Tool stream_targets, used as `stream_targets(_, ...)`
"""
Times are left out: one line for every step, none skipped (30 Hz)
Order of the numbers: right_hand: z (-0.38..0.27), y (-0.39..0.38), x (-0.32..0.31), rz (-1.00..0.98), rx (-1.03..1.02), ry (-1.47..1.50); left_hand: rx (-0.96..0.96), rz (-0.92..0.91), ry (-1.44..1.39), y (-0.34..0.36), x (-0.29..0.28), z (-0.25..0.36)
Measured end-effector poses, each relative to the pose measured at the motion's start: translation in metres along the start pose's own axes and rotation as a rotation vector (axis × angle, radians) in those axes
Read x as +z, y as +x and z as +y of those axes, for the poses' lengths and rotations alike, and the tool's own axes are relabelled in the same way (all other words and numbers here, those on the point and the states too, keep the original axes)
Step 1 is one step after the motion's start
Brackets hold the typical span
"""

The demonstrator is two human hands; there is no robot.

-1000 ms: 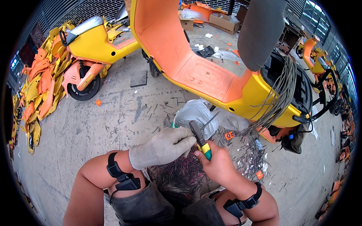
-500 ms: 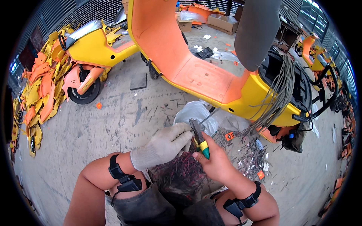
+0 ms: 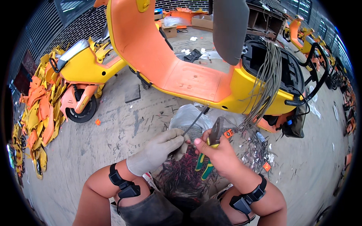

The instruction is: The person sits on the floor and uses pliers to strip the insulation off of electrical wires. They hold the wire with one hand and use the pliers in the other to cut and remove the outer sheath, dropping the stripped pieces into a plastic bag.

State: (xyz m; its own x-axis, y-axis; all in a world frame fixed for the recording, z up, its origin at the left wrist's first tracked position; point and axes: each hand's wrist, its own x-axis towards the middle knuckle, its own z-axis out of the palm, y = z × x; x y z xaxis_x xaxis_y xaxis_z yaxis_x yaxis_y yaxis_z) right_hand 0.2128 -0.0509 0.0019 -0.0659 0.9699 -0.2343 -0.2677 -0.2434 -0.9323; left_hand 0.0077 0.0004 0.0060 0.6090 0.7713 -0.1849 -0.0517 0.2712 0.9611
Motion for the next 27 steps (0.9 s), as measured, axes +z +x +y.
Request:
stream_targets(0.001,0.000,-0.001,-0.014,-0.032,0.015,-0.027,-0.047,-0.016,0.000,0.001,0.003)
stream_targets(0.003,0.000,-0.003,-0.028,-0.065,0.028,-0.054,-0.093,-0.032,-0.002,0.002,0.007)
stream_targets(0.004,0.000,-0.004,-0.042,-0.098,0.042,-0.081,-0.139,-0.048,-0.003,0.003,0.010)
stream_targets(0.001,-0.001,0.001,-0.059,-0.137,0.077,-0.099,-0.168,-0.086,-0.004,0.003,0.011)
stream_targets(-0.007,-0.003,0.010,-0.080,-0.175,0.115,-0.117,-0.192,-0.123,-0.007,0.002,0.011)
stream_targets(-0.012,-0.004,0.014,-0.102,-0.213,0.153,-0.135,-0.215,-0.161,-0.009,0.002,0.012)
stream_targets(-0.012,-0.004,0.013,-0.133,-0.232,0.115,-0.162,-0.229,-0.201,-0.009,0.002,0.012)
stream_targets(-0.013,-0.004,0.011,-0.165,-0.250,0.077,-0.189,-0.241,-0.242,-0.009,0.002,0.012)
stream_targets(-0.013,-0.005,0.008,-0.198,-0.269,0.039,-0.216,-0.253,-0.282,-0.009,0.001,0.012)
stream_targets(-0.012,-0.005,0.006,-0.212,-0.282,-0.001,-0.227,-0.256,-0.280,-0.010,0.002,0.013)
stream_targets(-0.011,-0.006,0.004,-0.226,-0.295,-0.042,-0.237,-0.259,-0.278,-0.011,0.003,0.017)
stream_targets(-0.011,-0.006,0.004,-0.241,-0.308,-0.083,-0.246,-0.261,-0.276,-0.011,0.004,0.019)
stream_targets(-0.011,-0.006,0.004,-0.235,-0.321,-0.097,-0.253,-0.270,-0.264,-0.011,0.004,0.020)
stream_targets(-0.011,-0.007,0.004,-0.229,-0.334,-0.110,-0.260,-0.278,-0.252,-0.011,0.004,0.021)
stream_targets(-0.011,-0.007,0.004,-0.223,-0.346,-0.124,-0.266,-0.286,-0.240,-0.011,0.003,0.022)
stream_targets(-0.009,-0.007,0.004,-0.201,-0.347,-0.108,-0.260,-0.294,-0.225,-0.010,0.003,0.022)
stream_targets(-0.007,-0.007,0.004,-0.180,-0.347,-0.092,-0.254,-0.301,-0.211,-0.009,0.003,0.021)
stream_targets(-0.006,-0.008,0.005,-0.157,-0.347,-0.077,-0.248,-0.309,-0.196,-0.008,0.003,0.021)
stream_targets(-0.006,-0.008,0.006,-0.143,-0.335,-0.079,-0.229,-0.300,-0.173,-0.009,0.004,0.020)
stream_targets(-0.009,-0.008,0.007,-0.128,-0.323,-0.082,-0.209,-0.291,-0.149,-0.009,0.005,0.020)
stream_targets(-0.010,-0.008,0.008,-0.112,-0.311,-0.085,-0.190,-0.282,-0.125,-0.009,0.006,0.019)
stream_targets(-0.010,-0.008,0.009,-0.104,-0.303,-0.083,-0.180,-0.260,-0.095,-0.009,0.007,0.019)
stream_targets(-0.010,-0.007,0.010,-0.096,-0.296,-0.080,-0.171,-0.237,-0.064,-0.008,0.007,0.019)
stream_targets(-0.011,-0.007,0.011,-0.088,-0.289,-0.078,-0.161,-0.214,-0.034,-0.008,0.008,0.019)
stream_targets(-0.011,-0.006,0.012,-0.064,-0.278,-0.091,-0.150,-0.195,0.000,-0.008,0.009,0.019)
stream_targets(-0.011,-0.005,0.013,-0.041,-0.266,-0.105,-0.139,-0.176,0.033,-0.008,0.010,0.019)
stream_targets(-0.011,-0.005,0.014,-0.019,-0.255,-0.119,-0.127,-0.157,0.066,-0.008,0.011,0.019)
